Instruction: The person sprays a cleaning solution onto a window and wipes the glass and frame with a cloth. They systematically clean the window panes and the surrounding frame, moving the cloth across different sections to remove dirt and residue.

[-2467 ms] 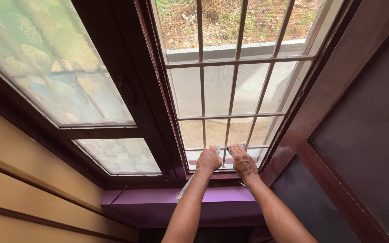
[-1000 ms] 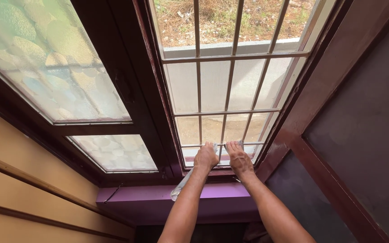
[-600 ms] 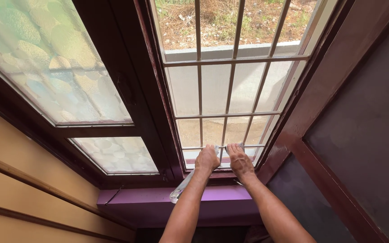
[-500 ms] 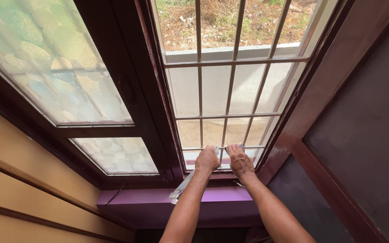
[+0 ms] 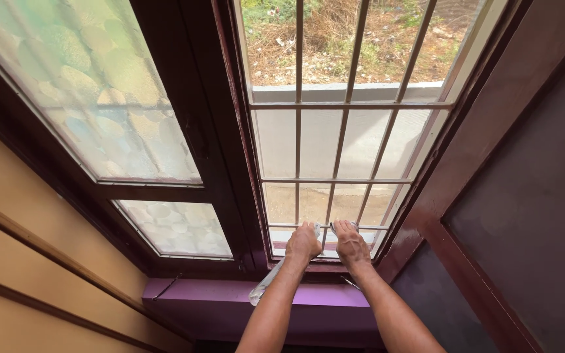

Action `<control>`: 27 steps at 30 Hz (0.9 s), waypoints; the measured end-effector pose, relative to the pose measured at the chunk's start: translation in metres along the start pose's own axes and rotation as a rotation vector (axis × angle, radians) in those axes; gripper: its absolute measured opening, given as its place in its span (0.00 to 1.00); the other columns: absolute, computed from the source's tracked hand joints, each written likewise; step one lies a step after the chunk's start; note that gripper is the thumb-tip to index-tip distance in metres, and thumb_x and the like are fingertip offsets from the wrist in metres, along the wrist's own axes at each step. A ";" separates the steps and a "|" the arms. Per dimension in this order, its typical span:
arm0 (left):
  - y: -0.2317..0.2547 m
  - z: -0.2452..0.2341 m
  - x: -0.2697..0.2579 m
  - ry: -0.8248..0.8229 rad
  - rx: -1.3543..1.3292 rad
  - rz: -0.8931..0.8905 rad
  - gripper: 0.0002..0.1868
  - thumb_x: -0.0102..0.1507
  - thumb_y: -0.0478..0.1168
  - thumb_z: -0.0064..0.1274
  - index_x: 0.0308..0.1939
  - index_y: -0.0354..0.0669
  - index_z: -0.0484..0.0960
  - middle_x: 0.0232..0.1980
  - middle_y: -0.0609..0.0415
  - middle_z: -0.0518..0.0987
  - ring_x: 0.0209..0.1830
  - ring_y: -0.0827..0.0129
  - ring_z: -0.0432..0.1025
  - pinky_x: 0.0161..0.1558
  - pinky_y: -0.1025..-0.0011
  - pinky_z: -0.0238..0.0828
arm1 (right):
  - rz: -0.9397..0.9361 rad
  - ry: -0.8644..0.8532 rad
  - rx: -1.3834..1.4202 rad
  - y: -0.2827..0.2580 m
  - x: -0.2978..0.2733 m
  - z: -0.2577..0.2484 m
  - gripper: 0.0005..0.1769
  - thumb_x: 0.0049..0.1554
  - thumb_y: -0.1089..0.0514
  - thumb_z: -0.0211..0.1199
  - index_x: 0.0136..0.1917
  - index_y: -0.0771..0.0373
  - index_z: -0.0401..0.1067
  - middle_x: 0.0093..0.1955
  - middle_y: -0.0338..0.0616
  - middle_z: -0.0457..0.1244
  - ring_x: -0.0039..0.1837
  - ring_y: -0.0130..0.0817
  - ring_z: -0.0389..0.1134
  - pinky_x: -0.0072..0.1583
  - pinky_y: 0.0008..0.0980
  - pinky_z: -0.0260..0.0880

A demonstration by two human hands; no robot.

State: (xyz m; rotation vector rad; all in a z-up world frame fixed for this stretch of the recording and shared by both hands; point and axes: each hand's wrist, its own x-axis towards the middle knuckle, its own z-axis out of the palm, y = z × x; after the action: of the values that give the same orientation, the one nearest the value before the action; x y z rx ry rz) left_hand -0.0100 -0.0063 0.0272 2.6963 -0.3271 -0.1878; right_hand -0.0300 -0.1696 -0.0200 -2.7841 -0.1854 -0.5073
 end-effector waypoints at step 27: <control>-0.024 0.045 -0.032 0.208 -0.508 -0.053 0.18 0.63 0.55 0.59 0.46 0.46 0.84 0.42 0.48 0.87 0.44 0.59 0.83 0.47 0.59 0.78 | -0.150 0.193 0.283 -0.014 -0.027 -0.022 0.21 0.59 0.69 0.46 0.63 0.71 0.73 0.58 0.59 0.70 0.56 0.52 0.74 0.60 0.45 0.77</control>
State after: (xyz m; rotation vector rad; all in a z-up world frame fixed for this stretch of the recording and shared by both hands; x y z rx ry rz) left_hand -0.0442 0.0059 -0.0207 2.1973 -0.1214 -0.0005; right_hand -0.0643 -0.1655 -0.0061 -2.4418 -0.3924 -0.7214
